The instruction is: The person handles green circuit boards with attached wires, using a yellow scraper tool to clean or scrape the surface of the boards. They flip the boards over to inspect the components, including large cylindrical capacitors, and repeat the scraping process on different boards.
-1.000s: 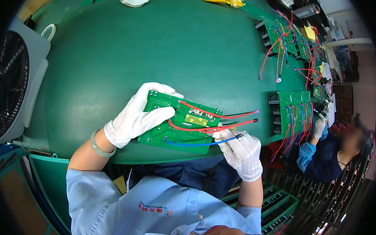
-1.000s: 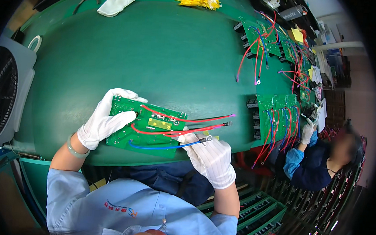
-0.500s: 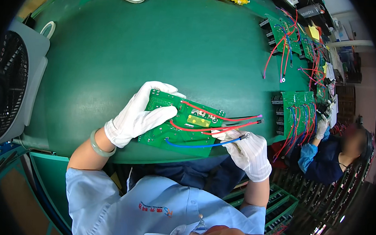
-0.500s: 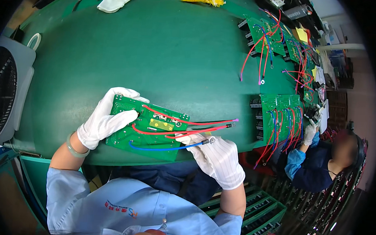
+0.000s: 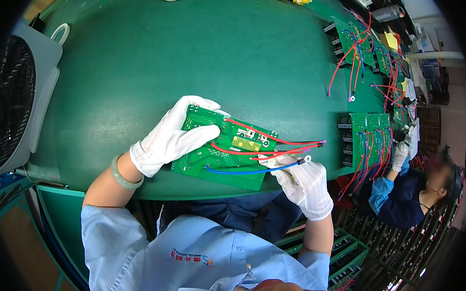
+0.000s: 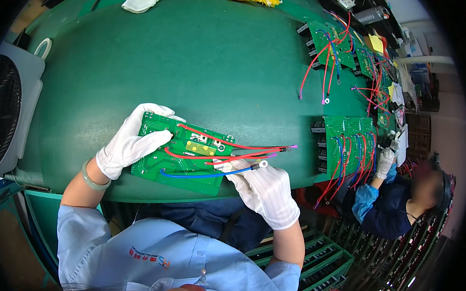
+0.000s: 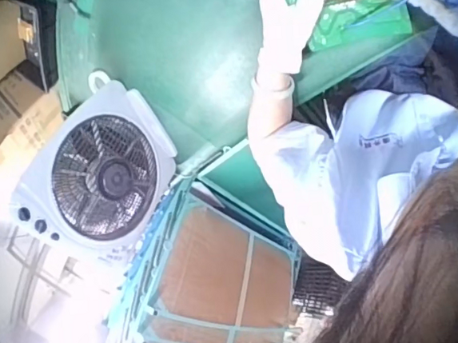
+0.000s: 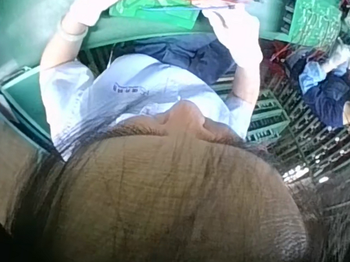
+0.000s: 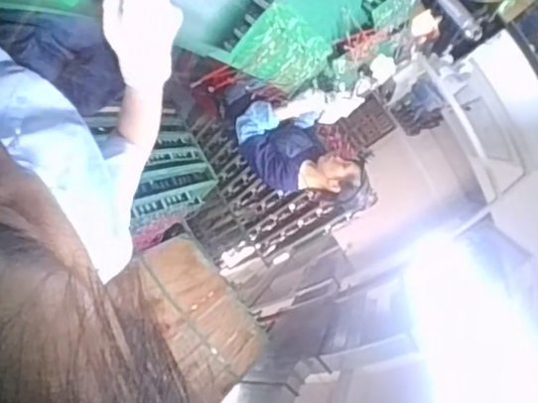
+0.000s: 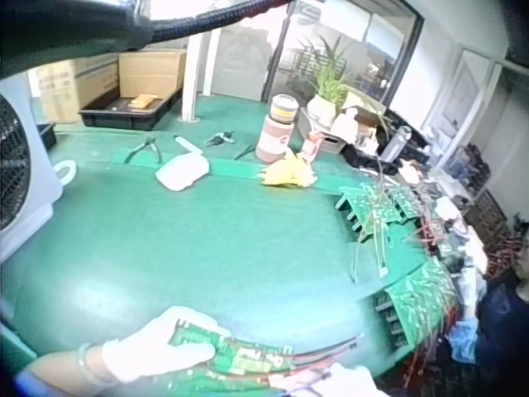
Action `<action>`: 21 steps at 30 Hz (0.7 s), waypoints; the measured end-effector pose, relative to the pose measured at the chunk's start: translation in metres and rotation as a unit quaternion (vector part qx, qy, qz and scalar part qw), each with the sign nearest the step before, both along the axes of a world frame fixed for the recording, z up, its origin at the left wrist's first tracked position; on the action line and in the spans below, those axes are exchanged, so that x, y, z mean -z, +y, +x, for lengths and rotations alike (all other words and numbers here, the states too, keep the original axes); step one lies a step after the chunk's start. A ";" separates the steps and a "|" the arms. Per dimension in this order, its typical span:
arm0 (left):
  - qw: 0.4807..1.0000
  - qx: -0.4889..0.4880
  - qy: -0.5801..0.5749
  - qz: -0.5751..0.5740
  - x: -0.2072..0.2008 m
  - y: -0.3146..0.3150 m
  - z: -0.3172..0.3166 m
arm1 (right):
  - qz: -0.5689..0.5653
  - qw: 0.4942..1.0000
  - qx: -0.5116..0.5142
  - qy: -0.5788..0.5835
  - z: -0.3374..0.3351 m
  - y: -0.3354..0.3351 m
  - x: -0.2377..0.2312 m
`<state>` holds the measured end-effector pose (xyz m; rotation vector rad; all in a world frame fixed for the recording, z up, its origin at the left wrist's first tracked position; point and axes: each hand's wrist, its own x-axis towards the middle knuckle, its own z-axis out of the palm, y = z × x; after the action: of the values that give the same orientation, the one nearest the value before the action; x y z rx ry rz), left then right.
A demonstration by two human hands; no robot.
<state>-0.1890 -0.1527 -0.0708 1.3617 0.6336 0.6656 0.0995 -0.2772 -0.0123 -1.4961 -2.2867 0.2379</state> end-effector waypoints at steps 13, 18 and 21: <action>0.998 0.001 0.034 0.049 -0.002 0.002 0.002 | -0.012 0.997 -0.053 -0.059 0.001 0.009 0.015; 0.999 0.019 0.039 0.031 -0.003 0.004 0.001 | 0.002 0.983 -0.107 -0.152 0.002 0.014 -0.002; 0.999 0.021 0.042 0.006 -0.005 0.004 -0.001 | -0.047 0.964 -0.108 -0.239 -0.006 0.015 -0.019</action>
<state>-0.1901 -0.1489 -0.0657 1.4172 0.6662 0.5815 0.0932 -0.2618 0.0067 -1.4720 -2.8620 0.0433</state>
